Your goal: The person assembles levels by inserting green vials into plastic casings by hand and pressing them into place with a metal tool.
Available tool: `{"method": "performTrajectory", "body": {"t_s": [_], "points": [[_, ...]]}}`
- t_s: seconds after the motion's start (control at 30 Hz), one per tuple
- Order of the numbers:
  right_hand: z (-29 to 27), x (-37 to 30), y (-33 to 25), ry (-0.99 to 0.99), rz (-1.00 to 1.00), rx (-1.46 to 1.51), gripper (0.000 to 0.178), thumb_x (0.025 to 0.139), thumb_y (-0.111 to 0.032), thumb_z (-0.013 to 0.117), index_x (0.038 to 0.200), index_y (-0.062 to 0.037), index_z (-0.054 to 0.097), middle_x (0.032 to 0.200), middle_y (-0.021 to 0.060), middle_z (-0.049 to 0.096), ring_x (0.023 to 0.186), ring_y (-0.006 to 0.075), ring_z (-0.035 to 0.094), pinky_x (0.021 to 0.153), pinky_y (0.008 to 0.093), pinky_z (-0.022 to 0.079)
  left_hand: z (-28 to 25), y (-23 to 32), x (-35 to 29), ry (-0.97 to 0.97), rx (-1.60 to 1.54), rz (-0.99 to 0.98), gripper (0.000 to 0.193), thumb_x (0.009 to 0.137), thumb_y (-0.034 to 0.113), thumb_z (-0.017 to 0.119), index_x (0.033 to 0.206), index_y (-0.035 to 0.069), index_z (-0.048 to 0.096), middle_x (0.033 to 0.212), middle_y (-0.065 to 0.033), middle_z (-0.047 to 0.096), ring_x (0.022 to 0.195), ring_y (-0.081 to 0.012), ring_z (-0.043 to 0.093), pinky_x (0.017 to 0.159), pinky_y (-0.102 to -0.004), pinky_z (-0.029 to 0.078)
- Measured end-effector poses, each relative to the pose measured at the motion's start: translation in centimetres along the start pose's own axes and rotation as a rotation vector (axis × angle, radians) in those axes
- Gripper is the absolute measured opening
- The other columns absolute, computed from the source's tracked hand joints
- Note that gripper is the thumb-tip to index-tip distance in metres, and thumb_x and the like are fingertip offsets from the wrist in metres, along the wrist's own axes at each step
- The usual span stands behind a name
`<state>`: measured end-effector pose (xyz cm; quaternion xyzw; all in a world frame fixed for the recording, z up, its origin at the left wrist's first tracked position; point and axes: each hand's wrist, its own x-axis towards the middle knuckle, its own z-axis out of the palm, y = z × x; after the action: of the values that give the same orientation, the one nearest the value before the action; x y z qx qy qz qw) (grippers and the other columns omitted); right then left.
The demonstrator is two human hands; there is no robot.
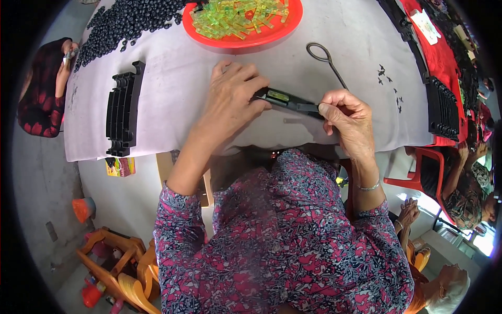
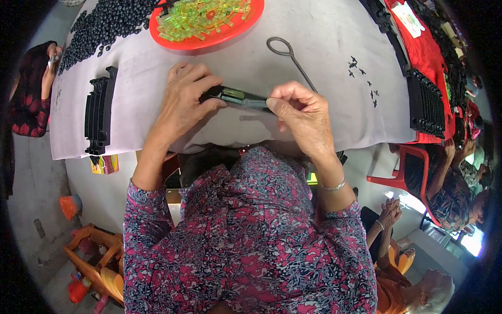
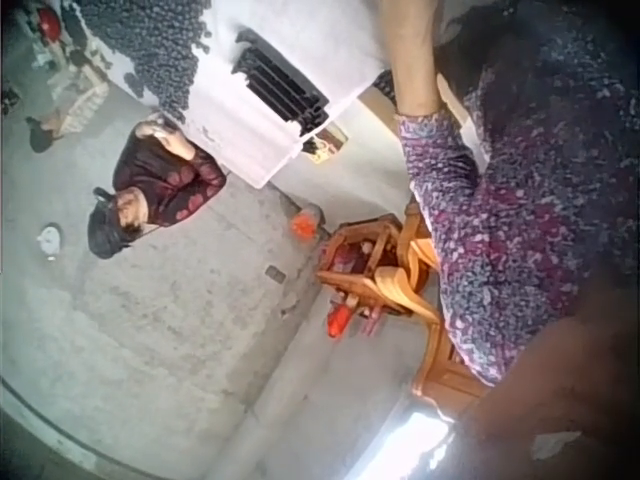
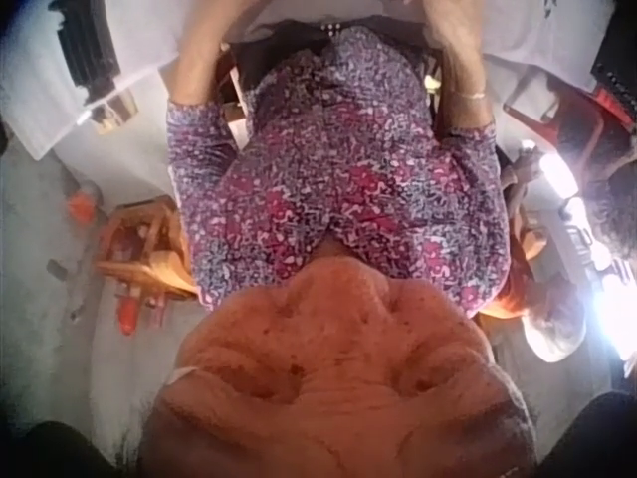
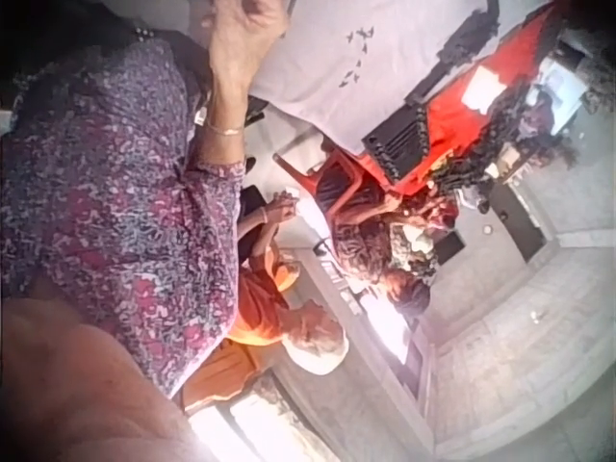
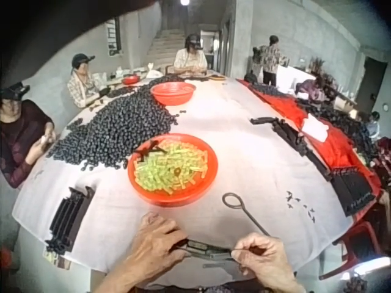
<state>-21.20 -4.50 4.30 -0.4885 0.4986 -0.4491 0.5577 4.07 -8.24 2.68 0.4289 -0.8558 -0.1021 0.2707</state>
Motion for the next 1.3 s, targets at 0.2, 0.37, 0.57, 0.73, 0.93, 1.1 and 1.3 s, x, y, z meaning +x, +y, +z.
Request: {"method": "performTrajectory", "body": {"t_s": [0.2, 0.37, 0.57, 0.73, 0.93, 1.1, 1.3], "points": [[0.6, 0.5, 0.2, 0.014, 0.0, 0.003, 0.003, 0.089, -0.001, 0.069, 0.091, -0.0025, 0.068, 0.078, -0.0011, 0.061, 0.057, 0.0032, 0.052, 0.048, 0.019, 0.042, 1.0, 2.3, -2.5, 0.063, -0.148, -0.192, 0.034, 0.066, 0.02, 0.081, 0.093, 0.007, 0.068, 0.088, -0.0076, 0.056, 0.086, -0.0292, 0.06, 0.086, -0.0418, 0.042], [2.2, 0.6, -0.1, -0.022, 0.056, -0.167, 0.001, 0.089, -0.003, 0.069, 0.09, -0.0026, 0.07, 0.07, -0.0037, 0.06, 0.059, 0.0022, 0.05, 0.05, 0.0188, 0.041, 1.8, 3.2, -3.0, 0.14, -0.144, -0.154, 0.036, 0.068, 0.024, 0.082, 0.096, 0.004, 0.068, 0.084, -0.0086, 0.055, 0.079, -0.0296, 0.055, 0.075, -0.0403, 0.042], [2.5, 2.3, 0.5, -0.117, -0.056, -0.369, 0.003, 0.085, -0.002, 0.07, 0.088, -0.0014, 0.07, 0.072, -0.0009, 0.065, 0.062, 0.0035, 0.053, 0.054, 0.0221, 0.043, 2.3, 2.3, -3.1, 0.128, -0.157, -0.115, 0.037, 0.066, 0.024, 0.083, 0.095, 0.007, 0.068, 0.085, -0.0072, 0.055, 0.081, -0.0282, 0.057, 0.078, -0.0398, 0.042], [2.8, 2.7, -0.3, -0.139, -0.026, -0.5, 0.003, 0.083, -0.003, 0.07, 0.086, -0.0026, 0.069, 0.069, 0.0011, 0.065, 0.062, 0.0051, 0.053, 0.056, 0.0236, 0.043, 2.1, 2.0, -3.0, 0.122, -0.186, -0.123, 0.041, 0.062, 0.024, 0.084, 0.097, 0.009, 0.068, 0.087, -0.0059, 0.056, 0.084, -0.0279, 0.058, 0.079, -0.0396, 0.042], [3.3, 2.9, -0.3, -0.133, -0.139, -0.6, 0.005, 0.083, -0.003, 0.07, 0.083, -0.0018, 0.066, 0.065, 0.0045, 0.062, 0.058, 0.0088, 0.051, 0.054, 0.0281, 0.042, 1.9, 2.0, -3.3, 0.127, -0.233, -0.122, 0.039, 0.067, 0.023, 0.083, 0.098, 0.006, 0.068, 0.087, -0.0083, 0.056, 0.082, -0.0298, 0.055, 0.075, -0.04, 0.044], [3.6, 3.0, -0.5, -0.094, -0.153, -0.648, 0.009, 0.081, -0.003, 0.071, 0.082, -0.001, 0.062, 0.064, 0.0063, 0.061, 0.057, 0.0115, 0.052, 0.054, 0.0298, 0.043, 1.6, 2.0, -3.7, 0.126, -0.296, -0.156, 0.042, 0.067, 0.016, 0.083, 0.104, 0.005, 0.066, 0.093, -0.0091, 0.059, 0.087, -0.0306, 0.057, 0.079, -0.0399, 0.045], [4.2, 2.7, -0.2, -0.002, -0.182, -0.74, 0.015, 0.08, -0.004, 0.071, 0.089, -0.0017, 0.059, 0.064, 0.008, 0.061, 0.055, 0.0162, 0.056, 0.056, 0.0325, 0.047, 1.4, 2.3, -4.2, 0.122, -0.366, -0.192, 0.04, 0.068, 0.007, 0.081, 0.104, 0.004, 0.063, 0.094, -0.0095, 0.059, 0.089, -0.0305, 0.058, 0.078, -0.04, 0.046]]}}
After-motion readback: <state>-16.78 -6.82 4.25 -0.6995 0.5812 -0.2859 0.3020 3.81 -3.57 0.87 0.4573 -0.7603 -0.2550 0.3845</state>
